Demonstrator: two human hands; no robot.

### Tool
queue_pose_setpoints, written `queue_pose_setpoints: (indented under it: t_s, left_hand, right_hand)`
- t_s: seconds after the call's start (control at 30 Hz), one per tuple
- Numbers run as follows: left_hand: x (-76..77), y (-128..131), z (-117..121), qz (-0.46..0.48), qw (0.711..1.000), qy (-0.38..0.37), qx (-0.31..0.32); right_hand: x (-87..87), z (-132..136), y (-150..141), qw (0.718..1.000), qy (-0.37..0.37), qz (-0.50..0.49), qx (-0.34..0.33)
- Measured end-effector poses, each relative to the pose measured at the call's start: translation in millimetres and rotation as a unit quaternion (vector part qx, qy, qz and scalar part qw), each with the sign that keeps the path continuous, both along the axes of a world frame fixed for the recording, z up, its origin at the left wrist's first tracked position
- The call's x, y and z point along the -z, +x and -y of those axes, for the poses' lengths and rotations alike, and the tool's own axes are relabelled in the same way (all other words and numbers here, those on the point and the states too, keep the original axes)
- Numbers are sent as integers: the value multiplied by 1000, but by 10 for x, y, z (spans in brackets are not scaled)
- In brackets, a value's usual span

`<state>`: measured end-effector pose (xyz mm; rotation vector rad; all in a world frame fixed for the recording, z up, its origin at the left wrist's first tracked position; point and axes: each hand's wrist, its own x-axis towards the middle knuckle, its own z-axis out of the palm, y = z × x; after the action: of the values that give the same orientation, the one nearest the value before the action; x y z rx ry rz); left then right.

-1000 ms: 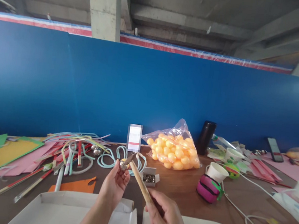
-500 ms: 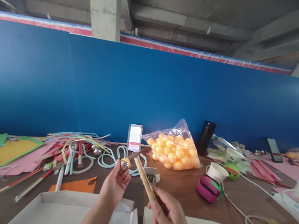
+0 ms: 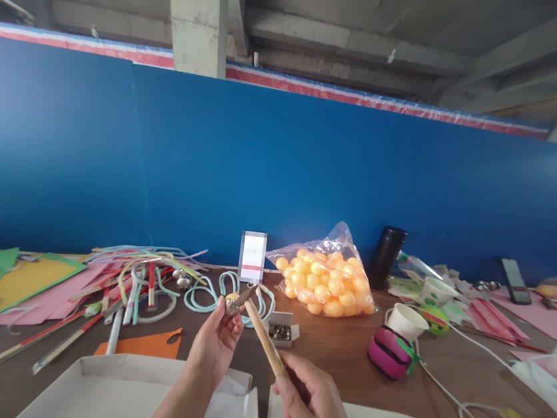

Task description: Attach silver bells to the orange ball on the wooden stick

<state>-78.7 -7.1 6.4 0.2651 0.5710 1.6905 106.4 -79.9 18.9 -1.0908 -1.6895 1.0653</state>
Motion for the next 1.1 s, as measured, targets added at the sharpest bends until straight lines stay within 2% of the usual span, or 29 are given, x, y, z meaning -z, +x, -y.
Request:
queue_pose_setpoints:
  t_s: [0.17, 0.33, 0.57, 0.93, 1.1]
  left_hand:
    - [-27, 14, 15, -8, 1000, 13, 13]
    - [-15, 13, 5, 5, 1000, -2, 3]
    - [-16, 4, 30, -15, 1000, 5, 25]
    - [2, 13, 14, -2, 1000, 15, 19]
    - [-8, 11, 34, -11, 1000, 13, 23]
  right_hand:
    - [15, -14, 32, 1000, 1, -28, 1]
    - [38, -31, 15, 1000, -2, -6, 2]
    - [26, 1, 28, 999, 29, -27, 4]
    - [-23, 14, -29, 998, 61, -1, 1]
    - [-16, 21, 1, 999, 39, -23, 15]
